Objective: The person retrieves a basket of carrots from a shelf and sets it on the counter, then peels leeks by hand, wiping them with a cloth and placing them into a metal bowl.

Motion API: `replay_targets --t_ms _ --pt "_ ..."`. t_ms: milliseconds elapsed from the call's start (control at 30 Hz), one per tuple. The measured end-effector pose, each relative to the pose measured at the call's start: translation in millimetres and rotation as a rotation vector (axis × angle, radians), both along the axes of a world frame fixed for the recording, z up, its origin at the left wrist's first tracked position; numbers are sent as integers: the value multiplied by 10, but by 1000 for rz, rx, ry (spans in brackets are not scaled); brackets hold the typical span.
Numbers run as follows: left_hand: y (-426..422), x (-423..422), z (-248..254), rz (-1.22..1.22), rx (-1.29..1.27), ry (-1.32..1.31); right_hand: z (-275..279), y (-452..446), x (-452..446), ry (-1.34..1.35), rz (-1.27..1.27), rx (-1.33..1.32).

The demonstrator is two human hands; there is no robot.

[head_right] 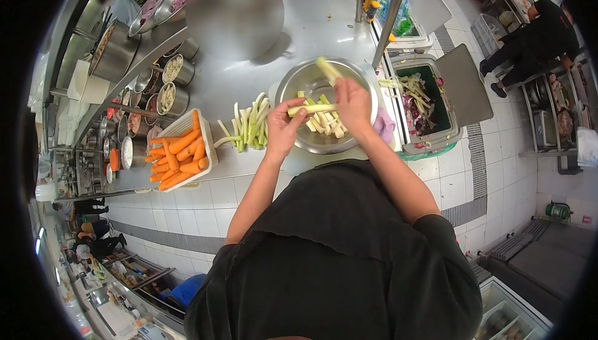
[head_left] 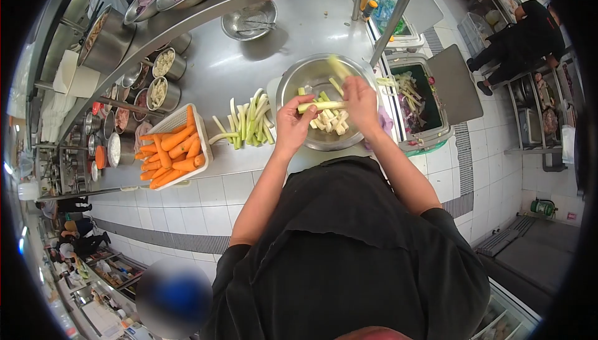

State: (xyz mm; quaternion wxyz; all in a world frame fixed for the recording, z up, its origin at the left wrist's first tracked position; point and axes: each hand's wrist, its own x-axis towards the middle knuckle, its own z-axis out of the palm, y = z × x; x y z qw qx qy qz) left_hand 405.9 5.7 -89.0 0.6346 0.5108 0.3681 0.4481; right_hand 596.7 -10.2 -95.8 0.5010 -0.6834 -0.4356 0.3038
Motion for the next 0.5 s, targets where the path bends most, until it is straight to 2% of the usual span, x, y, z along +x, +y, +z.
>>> replay_targets --t_ms 33,100,167,200,267,300,367,400,433,500 --pt "-23 -6 -60 -21 8 -2 3 27 55 1 0 -1" --pt "-85 -8 -112 -42 15 -2 31 83 206 342 -227 325" --pt "-155 25 -115 -28 47 -50 143 124 479 333 -459 418" --pt "-143 9 -129 -29 45 -52 74 125 781 322 -479 397" --pt "-76 -78 -151 16 235 6 124 112 1269 -487 -449 137" --pt "-78 -94 -138 10 235 5 198 53 1268 -487 -454 135" --pt "-62 -83 -78 66 209 50 342 -88 1217 -803 -22 208" --pt "-67 -65 -48 65 206 51 293 -138 1076 -508 143 178" --pt "-69 -34 -15 52 142 54 442 -205 825 -481 311 204" --pt "-83 13 -11 36 76 59 510 -333 438 -531 479 300"
